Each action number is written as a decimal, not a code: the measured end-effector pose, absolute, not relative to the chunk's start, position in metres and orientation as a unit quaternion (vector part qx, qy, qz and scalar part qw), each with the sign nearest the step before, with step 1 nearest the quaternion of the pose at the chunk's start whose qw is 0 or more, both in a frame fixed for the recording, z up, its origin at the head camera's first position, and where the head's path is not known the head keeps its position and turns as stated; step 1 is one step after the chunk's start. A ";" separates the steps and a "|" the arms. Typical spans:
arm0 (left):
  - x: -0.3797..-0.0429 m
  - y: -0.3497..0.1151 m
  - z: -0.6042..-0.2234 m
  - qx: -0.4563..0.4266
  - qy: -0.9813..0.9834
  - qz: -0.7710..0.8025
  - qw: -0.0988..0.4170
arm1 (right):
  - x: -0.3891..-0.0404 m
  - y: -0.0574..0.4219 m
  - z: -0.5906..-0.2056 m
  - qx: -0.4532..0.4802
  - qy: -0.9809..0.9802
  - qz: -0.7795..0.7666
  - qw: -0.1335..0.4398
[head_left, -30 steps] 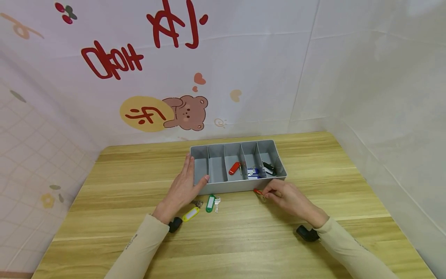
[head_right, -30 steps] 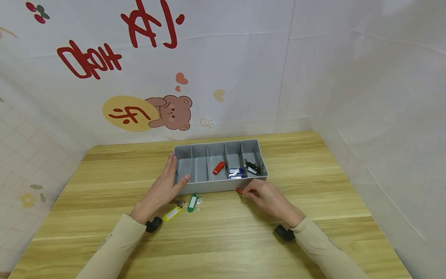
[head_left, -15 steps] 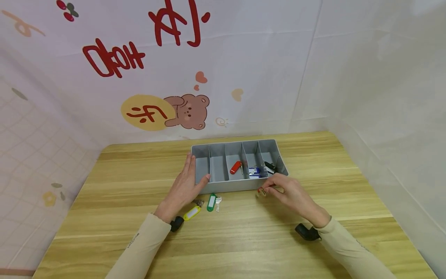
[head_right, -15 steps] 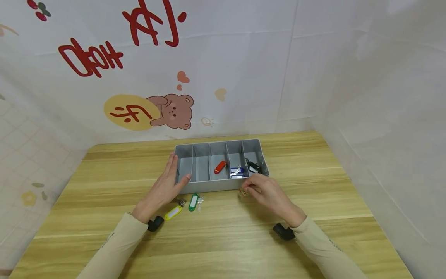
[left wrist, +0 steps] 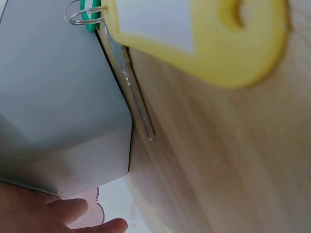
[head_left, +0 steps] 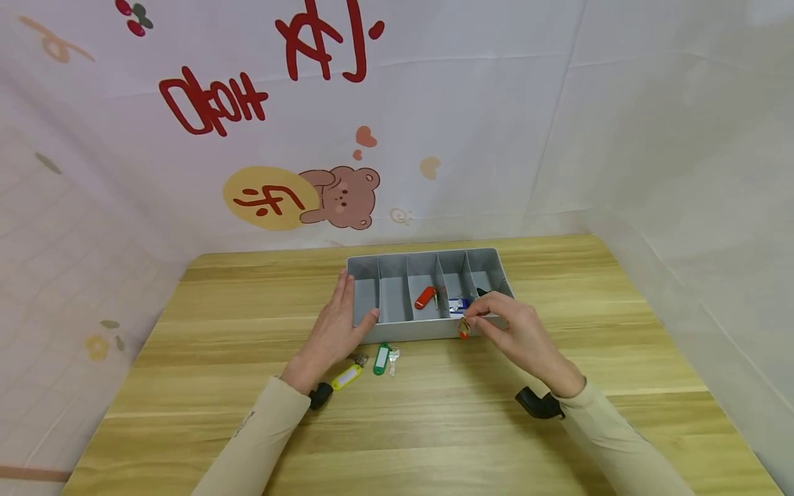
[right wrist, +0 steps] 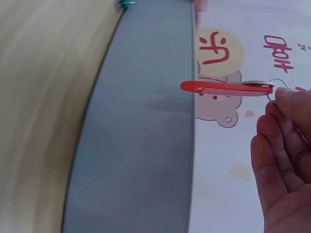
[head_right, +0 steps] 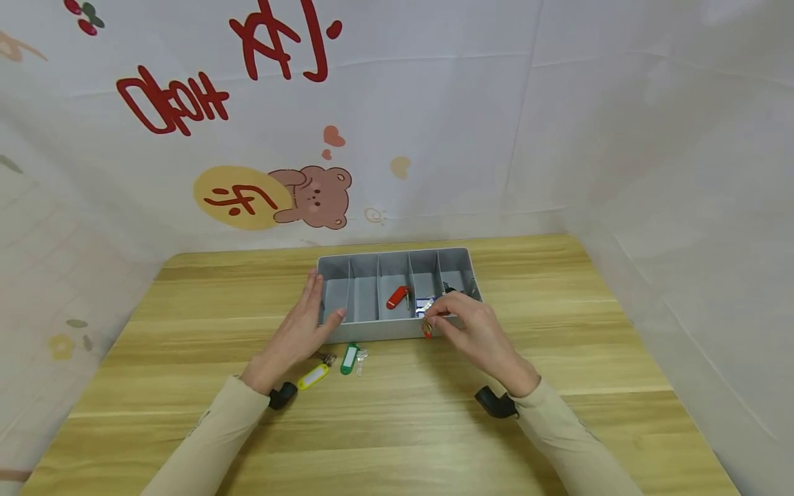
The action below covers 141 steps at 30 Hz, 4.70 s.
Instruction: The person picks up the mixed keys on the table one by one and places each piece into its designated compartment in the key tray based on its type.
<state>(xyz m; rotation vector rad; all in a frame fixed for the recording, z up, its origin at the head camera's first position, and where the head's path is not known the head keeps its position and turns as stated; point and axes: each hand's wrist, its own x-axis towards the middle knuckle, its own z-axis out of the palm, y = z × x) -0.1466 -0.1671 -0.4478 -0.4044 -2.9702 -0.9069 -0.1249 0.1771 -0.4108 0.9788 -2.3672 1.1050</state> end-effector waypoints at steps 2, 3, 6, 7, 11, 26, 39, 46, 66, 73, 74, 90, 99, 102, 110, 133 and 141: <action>-0.147 -0.166 -0.448 -0.129 -0.949 -0.289 0.002 | -0.126 0.175 -0.408 0.342 -0.835 0.394 0.177; -0.147 -0.166 -0.448 -0.129 -0.948 -0.290 0.002 | -0.127 0.174 -0.407 0.340 -0.835 0.396 0.176; -0.147 -0.164 -0.448 -0.130 -0.947 -0.294 -0.001 | -0.128 0.171 -0.402 0.334 -0.834 0.403 0.176; -0.147 -0.164 -0.447 -0.130 -0.947 -0.295 -0.001 | -0.128 0.169 -0.401 0.331 -0.834 0.404 0.178; -0.148 -0.162 -0.447 -0.131 -0.947 -0.294 0.003 | -0.130 0.163 -0.396 0.320 -0.833 0.413 0.182; -0.148 -0.160 -0.449 -0.123 -0.949 -0.291 -0.003 | -0.148 0.138 -0.397 0.291 -0.816 0.465 0.181; -0.146 -0.164 -0.447 -0.120 -0.949 -0.293 0.003 | -0.171 0.123 -0.419 0.265 -0.840 0.450 0.145; -0.146 -0.164 -0.447 -0.120 -0.948 -0.294 0.001 | -0.175 0.120 -0.425 0.272 -0.846 0.436 0.141; -0.145 -0.165 -0.448 -0.122 -0.949 -0.290 0.005 | -0.181 0.115 -0.437 0.298 -0.873 0.356 0.151; -0.145 -0.165 -0.447 -0.125 -0.950 -0.288 0.006 | -0.179 0.115 -0.435 0.291 -0.876 0.355 0.148; -0.146 -0.165 -0.447 -0.125 -0.949 -0.288 0.006 | -0.179 0.116 -0.435 0.292 -0.876 0.354 0.147; -0.147 -0.165 -0.449 -0.127 -0.949 -0.288 0.011 | -0.156 0.128 -0.427 0.305 -0.874 0.361 0.114; -0.147 -0.165 -0.450 -0.128 -0.949 -0.289 0.010 | -0.139 0.133 -0.425 0.332 -0.870 0.341 0.130; -0.148 -0.165 -0.449 -0.128 -0.948 -0.292 0.010 | -0.131 0.132 -0.425 0.341 -0.866 0.338 0.137; -0.147 -0.166 -0.450 -0.128 -0.948 -0.290 0.014 | -0.112 0.125 -0.428 0.362 -0.849 0.347 0.165; -0.147 -0.165 -0.450 -0.126 -0.949 -0.288 0.021 | -0.104 0.086 -0.453 0.376 -0.843 0.385 -0.003; -0.148 -0.165 -0.450 -0.121 -0.951 -0.285 0.012 | -0.109 0.075 -0.460 0.355 -0.852 0.380 -0.060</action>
